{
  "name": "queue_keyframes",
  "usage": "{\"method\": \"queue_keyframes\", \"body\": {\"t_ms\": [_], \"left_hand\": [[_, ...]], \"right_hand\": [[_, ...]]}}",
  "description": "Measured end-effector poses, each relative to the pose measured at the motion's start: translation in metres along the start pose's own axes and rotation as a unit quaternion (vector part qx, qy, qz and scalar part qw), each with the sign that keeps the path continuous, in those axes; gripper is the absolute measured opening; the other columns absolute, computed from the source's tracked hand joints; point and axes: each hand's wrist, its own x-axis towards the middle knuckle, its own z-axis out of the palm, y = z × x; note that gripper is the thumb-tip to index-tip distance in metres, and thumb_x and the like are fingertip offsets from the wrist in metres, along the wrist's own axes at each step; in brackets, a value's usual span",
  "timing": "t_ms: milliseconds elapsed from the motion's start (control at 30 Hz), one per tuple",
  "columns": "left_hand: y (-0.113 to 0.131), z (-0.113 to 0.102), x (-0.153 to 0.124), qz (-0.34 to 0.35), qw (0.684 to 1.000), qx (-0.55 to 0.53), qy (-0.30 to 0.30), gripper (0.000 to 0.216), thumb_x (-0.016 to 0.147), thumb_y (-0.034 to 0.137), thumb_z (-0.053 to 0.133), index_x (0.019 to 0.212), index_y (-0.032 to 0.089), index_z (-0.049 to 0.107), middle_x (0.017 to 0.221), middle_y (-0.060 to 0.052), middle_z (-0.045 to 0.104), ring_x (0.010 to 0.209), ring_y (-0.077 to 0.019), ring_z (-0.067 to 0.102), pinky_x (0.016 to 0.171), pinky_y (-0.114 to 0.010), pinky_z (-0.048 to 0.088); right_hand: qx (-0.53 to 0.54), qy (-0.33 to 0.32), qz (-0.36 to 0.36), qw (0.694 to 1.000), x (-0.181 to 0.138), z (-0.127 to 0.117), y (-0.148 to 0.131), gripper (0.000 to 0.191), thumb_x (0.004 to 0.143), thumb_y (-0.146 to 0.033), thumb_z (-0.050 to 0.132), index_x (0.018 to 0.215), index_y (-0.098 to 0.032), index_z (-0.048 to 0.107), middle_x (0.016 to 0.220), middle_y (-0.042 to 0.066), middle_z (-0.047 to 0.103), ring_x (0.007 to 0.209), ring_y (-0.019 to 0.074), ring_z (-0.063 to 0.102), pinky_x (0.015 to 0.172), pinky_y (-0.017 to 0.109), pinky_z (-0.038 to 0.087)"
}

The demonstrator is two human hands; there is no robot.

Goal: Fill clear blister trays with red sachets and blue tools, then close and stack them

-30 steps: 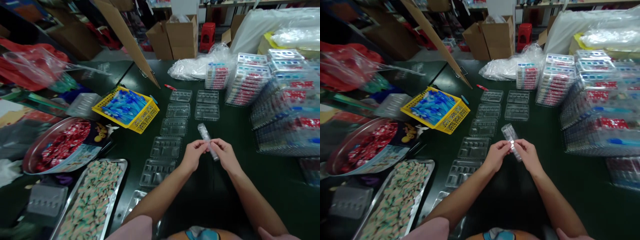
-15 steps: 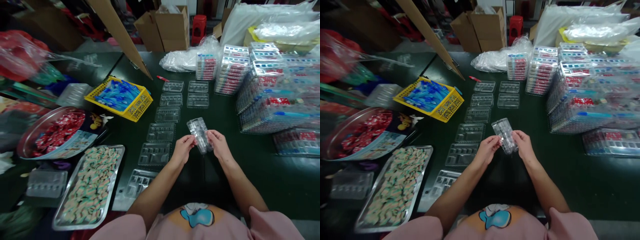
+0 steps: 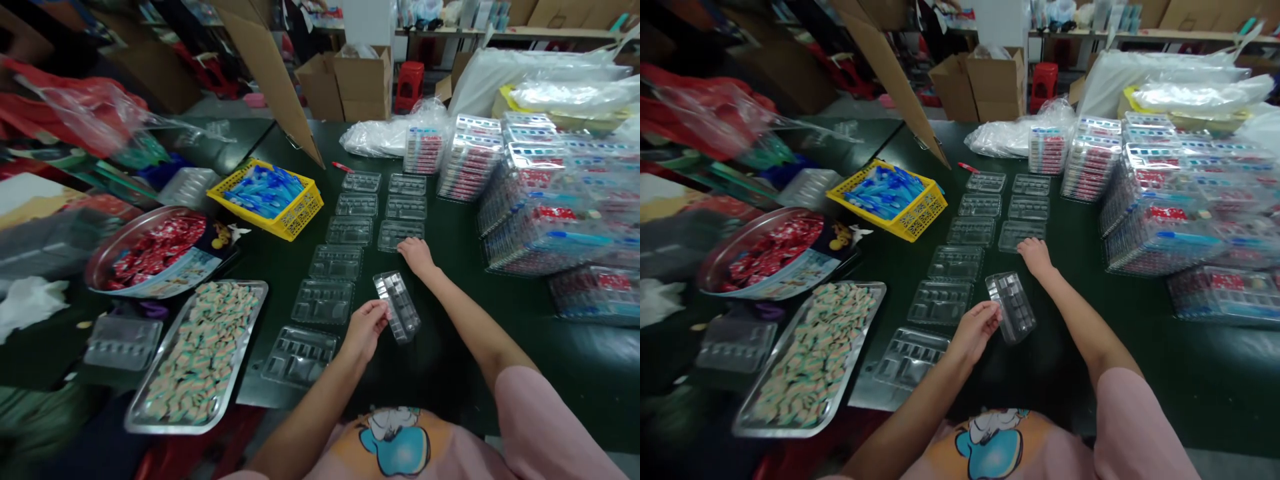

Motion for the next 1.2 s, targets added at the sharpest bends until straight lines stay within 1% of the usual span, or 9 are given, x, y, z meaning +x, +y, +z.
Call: {"method": "queue_keyframes", "body": {"t_ms": [100,200,300,400,500,600,733,933,1200], "left_hand": [[0.001,0.001,0.000,-0.004,1.000,-0.009,0.004,0.027,0.057,0.030,0.087,0.072,0.014,0.071,0.065,-0.002,0.064,0.061,-0.0074,0.057,0.059,-0.018,0.043],[0.001,0.005,0.003,-0.003,1.000,-0.013,0.008,0.028,0.056,0.028,0.087,0.075,0.014,0.072,0.068,-0.003,0.066,0.063,-0.0080,0.059,0.059,-0.018,0.043],[0.000,0.015,0.007,0.013,1.000,-0.011,0.000,0.029,0.057,0.030,0.087,0.078,0.015,0.074,0.071,-0.003,0.068,0.066,-0.0092,0.061,0.059,-0.019,0.042],[-0.005,0.031,0.010,0.018,1.000,-0.002,-0.016,0.028,0.058,0.031,0.087,0.079,0.016,0.074,0.071,-0.003,0.068,0.066,-0.0093,0.061,0.061,-0.020,0.042],[-0.009,0.048,0.010,0.014,0.999,0.016,-0.046,0.027,0.063,0.034,0.085,0.081,0.017,0.075,0.078,-0.004,0.070,0.071,-0.0100,0.062,0.065,-0.021,0.042],[-0.010,0.057,0.008,0.031,0.996,0.041,-0.068,0.027,0.069,0.040,0.081,0.086,0.020,0.076,0.096,-0.006,0.072,0.082,-0.0125,0.065,0.069,-0.022,0.042],[-0.009,0.048,0.007,0.042,0.995,0.073,-0.059,0.028,0.070,0.041,0.081,0.090,0.022,0.076,0.105,-0.007,0.072,0.089,-0.0140,0.065,0.072,-0.023,0.043],[-0.014,0.018,0.004,0.033,0.995,0.094,-0.019,0.030,0.066,0.040,0.082,0.088,0.021,0.076,0.101,-0.007,0.073,0.087,-0.0155,0.065,0.071,-0.024,0.044],[0.010,-0.032,-0.018,0.114,0.984,0.127,0.048,0.022,0.072,0.037,0.078,0.087,0.021,0.077,0.095,-0.008,0.073,0.086,-0.0179,0.064,0.074,-0.026,0.044]], "right_hand": [[0.029,0.020,0.010,0.999,0.003,-0.009,0.001,0.027,0.096,-0.020,0.048,0.115,-0.018,0.068,0.118,0.015,0.066,0.109,0.0274,0.050,0.089,0.040,0.037],[0.183,0.072,0.017,0.980,-0.020,-0.028,-0.006,0.025,0.092,-0.022,0.055,0.112,-0.016,0.069,0.113,0.014,0.068,0.104,0.0251,0.056,0.089,0.039,0.041],[0.398,-0.021,0.017,0.917,-0.064,-0.046,-0.023,0.025,0.090,-0.037,0.058,0.096,-0.016,0.071,0.084,0.005,0.070,0.077,0.0170,0.060,0.072,0.030,0.046],[0.502,-0.130,0.034,0.854,-0.107,-0.055,-0.035,0.029,0.080,-0.044,0.069,0.090,-0.017,0.071,0.073,0.000,0.067,0.066,0.0128,0.058,0.062,0.025,0.043],[0.522,-0.095,0.067,0.845,-0.127,-0.063,-0.029,0.027,0.077,-0.042,0.072,0.086,-0.017,0.070,0.074,0.000,0.068,0.067,0.0128,0.060,0.064,0.025,0.044],[0.451,0.028,0.073,0.889,-0.121,-0.078,-0.002,0.021,0.083,-0.039,0.066,0.085,-0.019,0.070,0.077,0.001,0.067,0.070,0.0150,0.060,0.068,0.028,0.045],[0.200,0.174,0.070,0.962,-0.083,-0.095,0.054,0.016,0.090,-0.029,0.059,0.093,-0.019,0.070,0.091,0.008,0.067,0.086,0.0210,0.059,0.081,0.033,0.044],[-0.081,0.075,0.167,0.980,-0.012,-0.078,0.111,0.019,0.093,-0.021,0.054,0.103,-0.016,0.070,0.107,0.016,0.065,0.097,0.0255,0.054,0.080,0.035,0.039],[-0.142,-0.031,0.202,0.968,0.017,-0.063,0.119,0.030,0.092,-0.008,0.044,0.112,-0.006,0.066,0.110,0.024,0.065,0.102,0.0299,0.057,0.075,0.036,0.040]]}}
